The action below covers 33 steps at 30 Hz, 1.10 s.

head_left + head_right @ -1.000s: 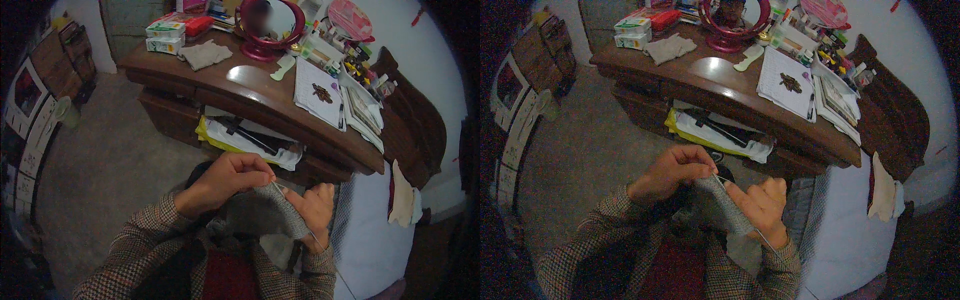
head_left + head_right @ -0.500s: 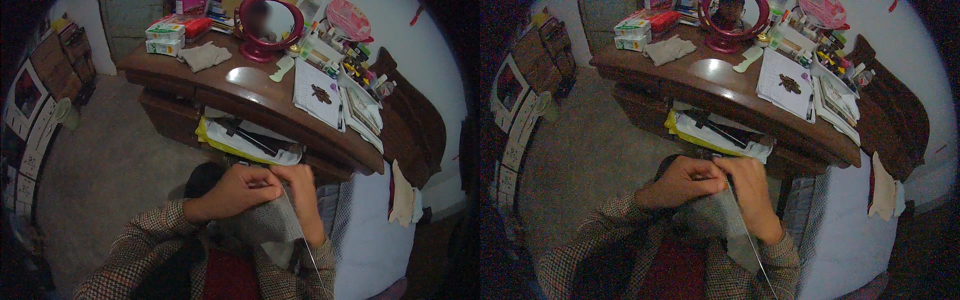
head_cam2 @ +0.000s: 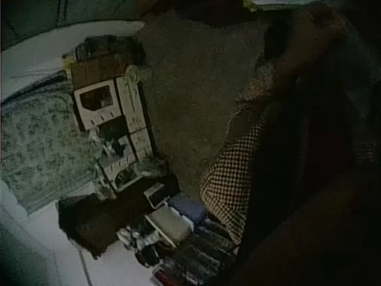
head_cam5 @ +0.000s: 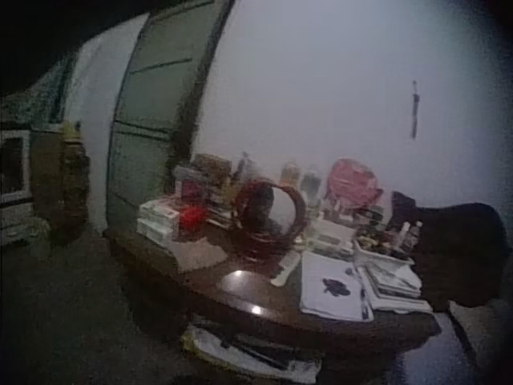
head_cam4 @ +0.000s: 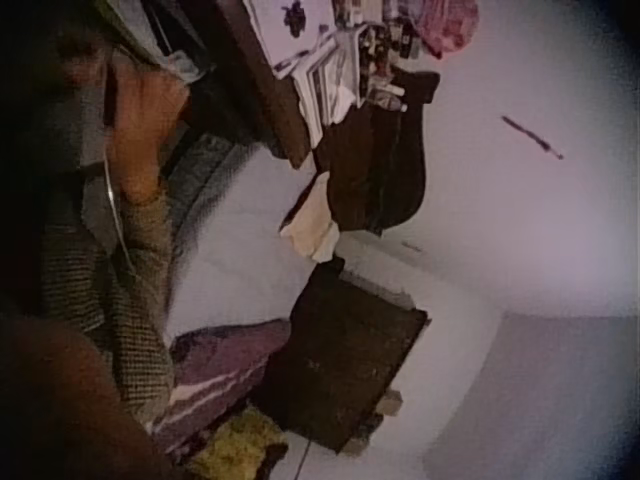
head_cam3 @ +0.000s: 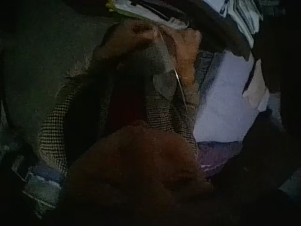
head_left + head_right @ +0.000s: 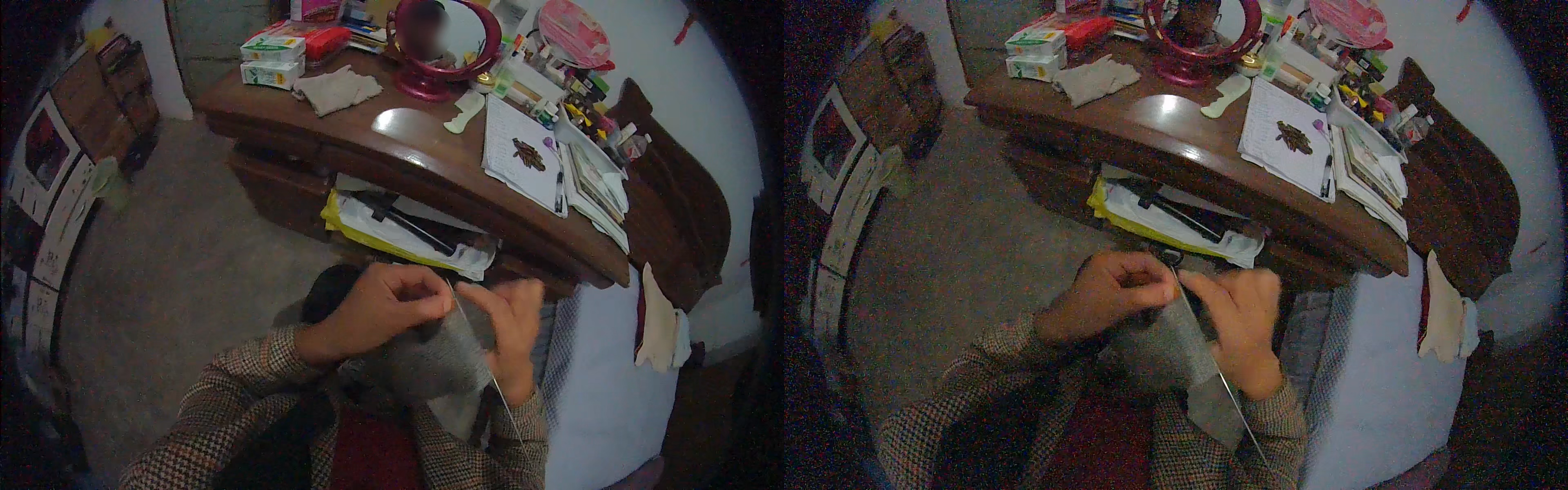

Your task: The person knits a gray fabric using two metal knitting needles and yarn. The hands repeatedly loop and pull the yarn through stitches while seated in front of a cluttered wooden desk.

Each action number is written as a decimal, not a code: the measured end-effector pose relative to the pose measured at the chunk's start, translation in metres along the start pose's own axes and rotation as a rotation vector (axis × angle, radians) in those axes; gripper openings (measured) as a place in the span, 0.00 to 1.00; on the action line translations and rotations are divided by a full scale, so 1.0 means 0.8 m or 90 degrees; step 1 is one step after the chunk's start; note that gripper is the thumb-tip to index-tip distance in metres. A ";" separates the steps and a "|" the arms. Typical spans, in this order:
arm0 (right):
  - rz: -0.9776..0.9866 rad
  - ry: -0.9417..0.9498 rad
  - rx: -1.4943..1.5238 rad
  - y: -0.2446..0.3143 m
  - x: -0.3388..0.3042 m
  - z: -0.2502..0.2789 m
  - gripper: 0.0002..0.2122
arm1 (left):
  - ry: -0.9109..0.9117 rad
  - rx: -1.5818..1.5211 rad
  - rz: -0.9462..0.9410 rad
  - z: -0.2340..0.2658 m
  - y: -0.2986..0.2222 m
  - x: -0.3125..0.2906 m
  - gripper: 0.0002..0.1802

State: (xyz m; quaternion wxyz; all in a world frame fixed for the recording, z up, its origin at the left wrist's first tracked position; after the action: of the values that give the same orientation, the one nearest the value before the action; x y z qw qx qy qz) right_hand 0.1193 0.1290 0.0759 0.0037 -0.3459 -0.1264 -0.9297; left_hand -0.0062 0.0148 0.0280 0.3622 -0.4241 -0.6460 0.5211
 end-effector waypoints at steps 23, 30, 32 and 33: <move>0.112 0.027 -0.087 -0.004 -0.018 0.001 0.11 | -0.016 -0.010 0.084 0.007 -0.012 0.007 0.10; -0.317 -0.016 0.484 -0.021 -0.012 0.049 0.06 | 0.061 -0.046 0.041 0.011 -0.019 0.001 0.10; -0.395 0.293 0.532 -0.013 -0.006 0.038 0.09 | 0.070 -0.010 0.029 0.004 -0.027 -0.003 0.10; -0.325 0.379 0.500 -0.004 -0.003 0.021 0.10 | 0.068 -0.007 0.027 0.001 -0.029 -0.006 0.10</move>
State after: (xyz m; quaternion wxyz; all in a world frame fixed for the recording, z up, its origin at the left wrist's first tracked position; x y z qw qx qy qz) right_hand 0.1313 0.1361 0.0858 -0.0578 0.0005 -0.5368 -0.8418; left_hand -0.0091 0.0080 0.0504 0.3828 -0.4665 -0.6197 0.5018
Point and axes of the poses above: each hand's wrist, its own x-axis towards the middle knuckle, its own z-axis out of the back of the hand, y = z × x, the point moved 3 cm from there along x, towards the middle knuckle, and after that the axes turned 1 degree about x, right-handed, at the moved point
